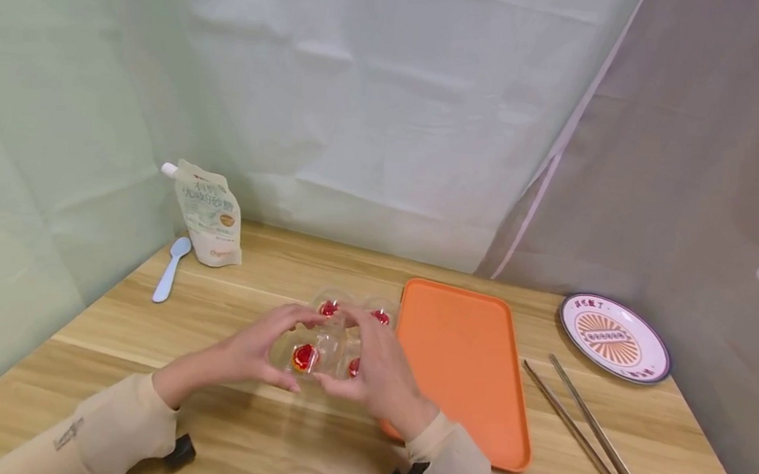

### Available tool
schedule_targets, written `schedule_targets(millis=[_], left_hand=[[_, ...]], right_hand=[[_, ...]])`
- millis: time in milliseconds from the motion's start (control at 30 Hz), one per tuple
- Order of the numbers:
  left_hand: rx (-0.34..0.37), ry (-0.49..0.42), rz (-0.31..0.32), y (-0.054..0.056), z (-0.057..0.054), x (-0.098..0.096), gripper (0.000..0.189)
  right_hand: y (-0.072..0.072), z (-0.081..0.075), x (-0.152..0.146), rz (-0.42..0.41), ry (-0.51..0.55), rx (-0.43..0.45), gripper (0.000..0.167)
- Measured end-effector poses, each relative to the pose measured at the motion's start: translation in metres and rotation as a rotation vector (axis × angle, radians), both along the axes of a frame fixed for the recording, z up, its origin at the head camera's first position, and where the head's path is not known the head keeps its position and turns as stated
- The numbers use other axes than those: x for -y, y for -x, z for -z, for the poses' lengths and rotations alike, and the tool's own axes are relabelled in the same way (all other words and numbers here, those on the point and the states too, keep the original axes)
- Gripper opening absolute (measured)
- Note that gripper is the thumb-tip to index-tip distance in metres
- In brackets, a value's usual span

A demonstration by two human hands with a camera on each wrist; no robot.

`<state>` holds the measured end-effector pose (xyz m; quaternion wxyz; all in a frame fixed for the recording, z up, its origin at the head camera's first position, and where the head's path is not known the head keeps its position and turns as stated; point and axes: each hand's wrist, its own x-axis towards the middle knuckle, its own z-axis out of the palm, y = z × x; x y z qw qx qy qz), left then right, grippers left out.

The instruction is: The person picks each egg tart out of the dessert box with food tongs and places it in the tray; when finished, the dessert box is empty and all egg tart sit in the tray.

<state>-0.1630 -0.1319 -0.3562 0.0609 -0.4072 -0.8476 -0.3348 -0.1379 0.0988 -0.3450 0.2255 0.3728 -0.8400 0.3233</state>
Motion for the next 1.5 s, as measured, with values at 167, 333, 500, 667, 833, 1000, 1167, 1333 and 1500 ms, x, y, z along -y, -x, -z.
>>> schedule_targets(millis=[167,333,500,667,833,1000,1167,1333,1500], left_hand=[[0.036,-0.029,0.026,-0.006,-0.001,-0.003,0.081],[0.098,-0.036,0.031,-0.012,-0.004,-0.002,0.075],[0.169,0.023,0.024,-0.018,-0.013,0.001,0.072],[0.2,0.141,0.022,-0.019,-0.024,0.005,0.071],[0.205,0.258,0.041,-0.022,-0.033,0.011,0.068],[0.199,0.348,0.048,-0.025,-0.038,0.019,0.065],[0.21,0.446,0.051,-0.028,-0.038,0.023,0.061],[0.244,0.516,0.026,-0.03,-0.034,0.025,0.062],[0.257,0.543,0.025,-0.033,-0.032,0.027,0.066]], right_hand=[[-0.006,0.003,-0.002,-0.048,0.071,0.072,0.078],[-0.012,0.007,-0.004,-0.046,0.094,0.111,0.08],[-0.015,0.01,-0.008,-0.074,0.093,0.113,0.078],[-0.02,0.014,-0.012,-0.08,0.064,0.141,0.077],[-0.026,0.017,-0.012,-0.076,0.036,0.135,0.072],[-0.034,0.021,-0.008,-0.087,0.009,0.177,0.066],[-0.04,0.028,0.0,-0.071,-0.064,0.298,0.064],[-0.042,0.035,0.005,-0.047,-0.123,0.397,0.067],[-0.042,0.042,0.008,-0.052,-0.154,0.424,0.067]])
